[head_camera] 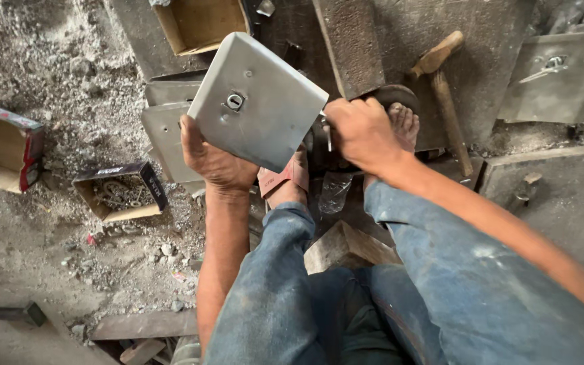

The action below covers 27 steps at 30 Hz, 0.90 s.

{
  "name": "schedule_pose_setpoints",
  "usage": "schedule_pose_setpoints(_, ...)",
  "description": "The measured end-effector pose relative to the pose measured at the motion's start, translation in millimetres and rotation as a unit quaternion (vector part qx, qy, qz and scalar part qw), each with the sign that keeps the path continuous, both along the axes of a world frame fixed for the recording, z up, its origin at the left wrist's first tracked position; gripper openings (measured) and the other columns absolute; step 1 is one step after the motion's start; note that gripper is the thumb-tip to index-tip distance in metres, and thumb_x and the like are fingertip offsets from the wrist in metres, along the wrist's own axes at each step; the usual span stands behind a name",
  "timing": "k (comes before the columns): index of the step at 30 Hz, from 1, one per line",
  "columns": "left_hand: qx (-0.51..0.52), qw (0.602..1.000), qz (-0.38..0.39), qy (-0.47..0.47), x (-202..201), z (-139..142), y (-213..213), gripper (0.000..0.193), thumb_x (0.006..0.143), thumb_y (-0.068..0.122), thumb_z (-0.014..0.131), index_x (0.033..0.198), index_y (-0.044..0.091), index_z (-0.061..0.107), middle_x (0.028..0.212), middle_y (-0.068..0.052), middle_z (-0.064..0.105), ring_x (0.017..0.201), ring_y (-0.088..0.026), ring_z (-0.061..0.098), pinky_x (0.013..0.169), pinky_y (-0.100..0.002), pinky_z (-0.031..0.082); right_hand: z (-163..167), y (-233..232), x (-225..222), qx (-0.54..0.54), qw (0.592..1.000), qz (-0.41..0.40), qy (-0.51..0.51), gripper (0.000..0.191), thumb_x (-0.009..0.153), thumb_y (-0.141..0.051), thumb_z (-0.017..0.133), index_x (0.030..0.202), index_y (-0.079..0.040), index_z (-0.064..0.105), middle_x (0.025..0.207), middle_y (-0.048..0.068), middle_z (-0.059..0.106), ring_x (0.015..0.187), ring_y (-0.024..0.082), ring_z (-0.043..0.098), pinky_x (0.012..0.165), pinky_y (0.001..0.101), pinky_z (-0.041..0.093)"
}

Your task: The person sits on the floor assembling metal lock components. They position a small metal lock body on a metal plate, hammer rivets to secure it, bend and thread wire, and twist wire by hand to fasten parts together, handling several plates and hardware pieces.

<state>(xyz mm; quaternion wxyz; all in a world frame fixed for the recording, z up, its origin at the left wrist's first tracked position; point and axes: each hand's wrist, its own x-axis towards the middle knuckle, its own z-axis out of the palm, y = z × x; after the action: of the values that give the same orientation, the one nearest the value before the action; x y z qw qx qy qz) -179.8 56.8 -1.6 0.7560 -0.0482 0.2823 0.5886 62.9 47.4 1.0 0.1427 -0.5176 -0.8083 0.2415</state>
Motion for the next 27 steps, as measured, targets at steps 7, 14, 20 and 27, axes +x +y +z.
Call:
schedule_pose_setpoints(7,0.127,0.987,-0.08,0.059,1.7,-4.2,7.0,0.082,0.095,0.05,0.07,0.155,0.0,0.041,0.146,-0.019,0.053,0.133,-0.03,0.055,0.115,-0.05,0.045,51.4,5.7,16.2,-0.239,0.911,-0.128,0.31,0.01,0.1,-0.001,0.065,0.109,-0.002,0.063,0.099,0.006,0.074,0.087,0.012,0.074,0.075,0.0307,0.061)
schedule_pose_setpoints(14,0.163,0.966,-0.148,0.139,35.6,2.5,13.8,0.094,0.094,0.057,0.071,0.158,-0.002,0.036,0.152,-0.019,0.049,0.137,-0.029,0.05,0.12,-0.042,0.041,73.8,22.5,6.1,-0.133,0.979,-0.015,0.156,0.011,0.104,-0.011,0.068,0.108,-0.001,0.069,0.082,0.014,0.068,0.07,0.028,0.068,0.061,0.0359,0.051)
schedule_pose_setpoints(20,0.181,0.947,-0.162,0.211,47.4,4.5,12.6,0.1,0.091,0.063,0.074,0.156,-0.004,0.039,0.158,-0.017,0.045,0.143,-0.028,0.049,0.122,-0.043,0.042,71.8,19.3,12.3,-0.154,0.971,-0.101,0.155,0.017,0.106,-0.018,0.065,0.106,-0.001,0.069,0.073,0.014,0.062,0.062,0.026,0.064,0.056,0.0373,0.047)
schedule_pose_setpoints(27,0.269,0.866,-0.194,0.373,44.9,12.7,12.8,0.095,0.09,0.062,0.075,0.154,-0.003,0.049,0.152,-0.016,0.055,0.139,-0.026,0.052,0.122,-0.037,0.039,68.1,19.0,22.4,-0.595,0.639,-0.23,0.431,0.028,0.104,-0.024,0.052,0.1,0.0,0.067,0.058,0.004,0.06,0.039,0.007,0.048,0.036,0.0242,0.04)
